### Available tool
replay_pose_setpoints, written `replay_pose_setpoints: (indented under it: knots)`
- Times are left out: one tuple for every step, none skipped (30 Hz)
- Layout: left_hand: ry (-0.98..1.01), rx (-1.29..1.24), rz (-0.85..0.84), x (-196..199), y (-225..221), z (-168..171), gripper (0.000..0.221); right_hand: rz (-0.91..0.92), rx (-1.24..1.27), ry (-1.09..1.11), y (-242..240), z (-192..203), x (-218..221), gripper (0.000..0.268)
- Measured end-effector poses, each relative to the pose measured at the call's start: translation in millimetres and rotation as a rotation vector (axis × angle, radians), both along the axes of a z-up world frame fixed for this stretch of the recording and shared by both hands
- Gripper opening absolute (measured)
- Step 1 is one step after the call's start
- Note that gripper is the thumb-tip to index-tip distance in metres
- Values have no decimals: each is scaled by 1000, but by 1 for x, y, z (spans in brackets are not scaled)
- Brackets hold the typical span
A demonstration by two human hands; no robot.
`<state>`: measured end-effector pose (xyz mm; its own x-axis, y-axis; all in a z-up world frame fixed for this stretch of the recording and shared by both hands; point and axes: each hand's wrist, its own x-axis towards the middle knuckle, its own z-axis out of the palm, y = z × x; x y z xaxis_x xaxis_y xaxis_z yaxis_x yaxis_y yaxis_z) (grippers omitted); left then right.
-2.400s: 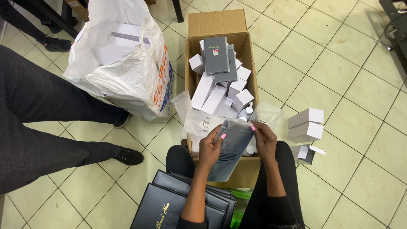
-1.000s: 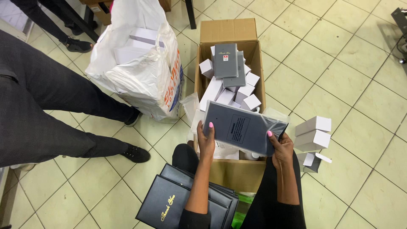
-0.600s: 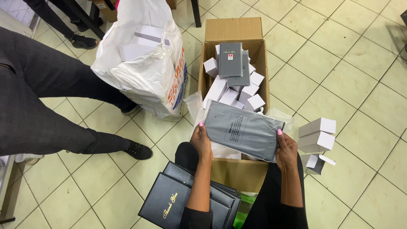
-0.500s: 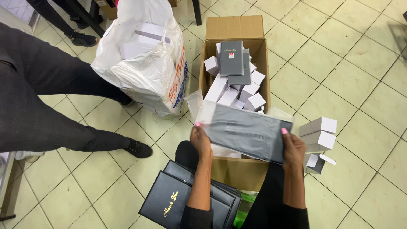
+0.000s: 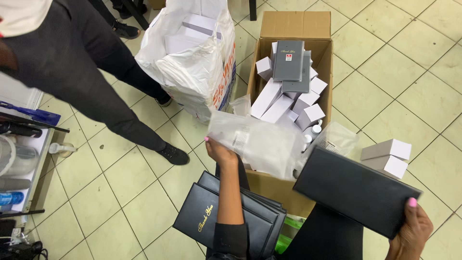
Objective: The person removes black folders from individual plastic sleeves and stacks them on their lap before placing the empty sleeves back into a cardboard box.
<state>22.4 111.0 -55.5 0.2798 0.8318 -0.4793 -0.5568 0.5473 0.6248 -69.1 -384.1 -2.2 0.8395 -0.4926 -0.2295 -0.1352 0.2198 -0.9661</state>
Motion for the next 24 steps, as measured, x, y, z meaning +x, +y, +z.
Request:
replay_pose_setpoints:
  knots:
    - [-2, 0, 2, 0, 8, -9, 28, 2, 0, -2, 4, -1, -2, 39]
    - [-105, -28, -7, -1, 16, -18, 33, -10, 49, -150, 7, -3, -9, 42]
    - [-209, -56, -17, -2, 24, -28, 40, -20, 97, -299, 11, -4, -15, 46]
    - [-208, -56, -19, 0, 23, -35, 40, -22, 98, -299, 6, -30, -30, 46]
    - [-293, -73, -113, 1, 23, -42, 42, 114, -127, -293, 1, -55, -45, 33]
    - [-378, -90, -211, 4, 21, -49, 43, 245, -352, -287, -4, -80, -62, 24]
    - [-378, -90, -217, 3, 22, -67, 43, 239, -352, -286, 39, -34, -47, 24]
    - [-401, -153, -355, 8, 24, -85, 49, 600, -191, -506, 84, 16, -47, 23]
    - [-422, -215, -494, 14, 26, -102, 54, 964, -15, -710, 126, 69, -63, 38]
    - [-427, -215, -501, 15, 20, -86, 54, 958, -20, -714, 138, 64, -68, 38]
    - [-443, -274, -507, 15, 14, -71, 52, 1170, -168, -737, 150, 58, -72, 36]
    - [-455, -334, -505, 11, 9, -58, 49, 1386, -317, -749, 161, 52, -77, 36]
    - [-456, -335, -502, 8, 2, -34, 49, 1389, -317, -749, 158, 8, -85, 36]
    - [-511, -313, -605, 3, -3, -10, 55, 1488, -211, -639, 156, -37, -95, 68]
    - [-565, -291, -709, -2, -7, 14, 60, 1580, -101, -525, 154, -82, -105, 100]
    - [-560, -295, -707, -10, -7, 21, 60, 1580, -98, -519, 161, -38, -97, 100]
    - [-530, -279, -707, -14, -9, 27, 60, 1501, -180, -512, 172, 10, -89, 87]
    - [-509, -267, -719, -11, -17, 32, 60, 1408, -272, -507, 183, 67, -83, 79]
    - [-488, -254, -731, -10, -21, 39, 59, 1397, -281, -503, 183, 43, -84, 79]
    - [-470, -240, -739, -8, -24, 45, 59, 1412, -368, -379, 183, 17, -82, 72]
    - [-451, -226, -747, -7, -27, 52, 58, 1422, -453, -254, 183, -8, -81, 72]
    - [-434, -206, -747, -7, -25, 58, 58, 1421, -460, -257, 194, 4, -73, 72]
    - [-417, -187, -746, -6, -23, 63, 58, 1344, -534, -171, 205, 14, -65, 89]
    - [-390, -170, -743, -10, -21, 66, 57, 1269, -597, -78, 216, 24, -61, 107]
